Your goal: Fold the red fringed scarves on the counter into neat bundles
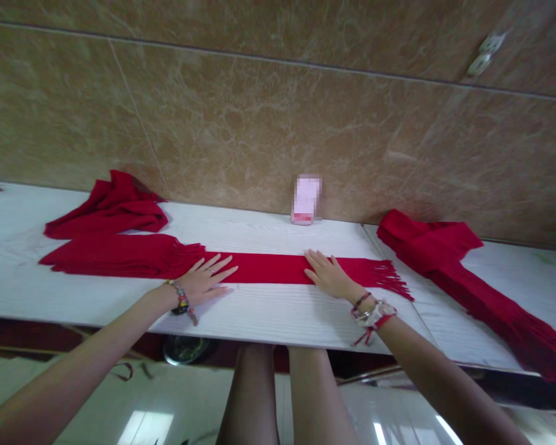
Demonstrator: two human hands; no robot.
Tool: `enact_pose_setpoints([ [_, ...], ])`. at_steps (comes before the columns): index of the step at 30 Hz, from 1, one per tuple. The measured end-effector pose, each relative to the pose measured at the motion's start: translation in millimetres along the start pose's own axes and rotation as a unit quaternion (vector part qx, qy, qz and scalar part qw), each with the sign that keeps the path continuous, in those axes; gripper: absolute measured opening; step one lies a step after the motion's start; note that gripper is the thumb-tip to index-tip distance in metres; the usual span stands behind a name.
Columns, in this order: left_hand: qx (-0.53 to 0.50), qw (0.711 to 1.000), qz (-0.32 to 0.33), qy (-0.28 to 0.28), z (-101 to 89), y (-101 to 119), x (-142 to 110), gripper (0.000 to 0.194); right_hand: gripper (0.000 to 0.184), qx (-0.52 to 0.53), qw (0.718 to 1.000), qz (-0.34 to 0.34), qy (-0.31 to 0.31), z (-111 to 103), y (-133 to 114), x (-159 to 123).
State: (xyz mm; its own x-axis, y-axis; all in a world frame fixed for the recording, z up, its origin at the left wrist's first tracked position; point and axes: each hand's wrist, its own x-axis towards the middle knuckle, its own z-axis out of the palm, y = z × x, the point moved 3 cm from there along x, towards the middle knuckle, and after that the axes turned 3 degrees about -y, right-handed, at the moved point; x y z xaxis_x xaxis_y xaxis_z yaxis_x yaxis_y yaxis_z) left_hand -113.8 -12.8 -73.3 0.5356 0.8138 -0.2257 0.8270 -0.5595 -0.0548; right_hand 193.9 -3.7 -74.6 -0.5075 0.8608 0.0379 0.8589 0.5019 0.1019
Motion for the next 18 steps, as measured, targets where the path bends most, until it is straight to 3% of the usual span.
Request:
enact_pose_setpoints([
  [5, 0.001, 1.0, 0.0, 0.007, 6.0, -2.5, 4.7, 0.049, 0.034, -0.086, 0.993, 0.075, -0.015, 11.9, 90.7, -62.5],
  [7, -0.006, 0.999, 0.021, 0.024, 0.9, -1.7, 2.9, 0.046, 0.033, -0.096, 0.991, 0.092, -0.011, 11.7, 104.8, -70.0],
  [9, -0.011, 0.997, 0.051, 0.054, -9.7, -3.6, -3.9, 0.042, 0.032, -0.089, 0.989, 0.113, 0.021, 5.9, 99.3, -60.0],
  [11, -0.007, 0.994, 0.055, 0.093, -22.7, -14.1, -15.9, 0.041, 0.035, -0.055, 0.989, 0.124, 0.064, -5.3, 73.6, -34.1],
  [13, 0.004, 0.991, 0.009, 0.135, -33.9, -37.3, -32.7, 0.044, 0.037, 0.009, 0.994, 0.078, 0.075, -18.7, 29.0, 2.8],
  [15, 0.014, 0.983, -0.079, 0.167, -39.3, -71.6, -53.5, 0.049, 0.034, 0.081, 0.993, -0.032, 0.078, -34.8, -28.8, 43.1],
  [18, 0.029, 0.953, -0.241, 0.182, -35.1, -129.0, -87.7, 0.054, 0.034, 0.163, 0.969, -0.158, 0.094, -58.1, -115.7, 98.4],
])
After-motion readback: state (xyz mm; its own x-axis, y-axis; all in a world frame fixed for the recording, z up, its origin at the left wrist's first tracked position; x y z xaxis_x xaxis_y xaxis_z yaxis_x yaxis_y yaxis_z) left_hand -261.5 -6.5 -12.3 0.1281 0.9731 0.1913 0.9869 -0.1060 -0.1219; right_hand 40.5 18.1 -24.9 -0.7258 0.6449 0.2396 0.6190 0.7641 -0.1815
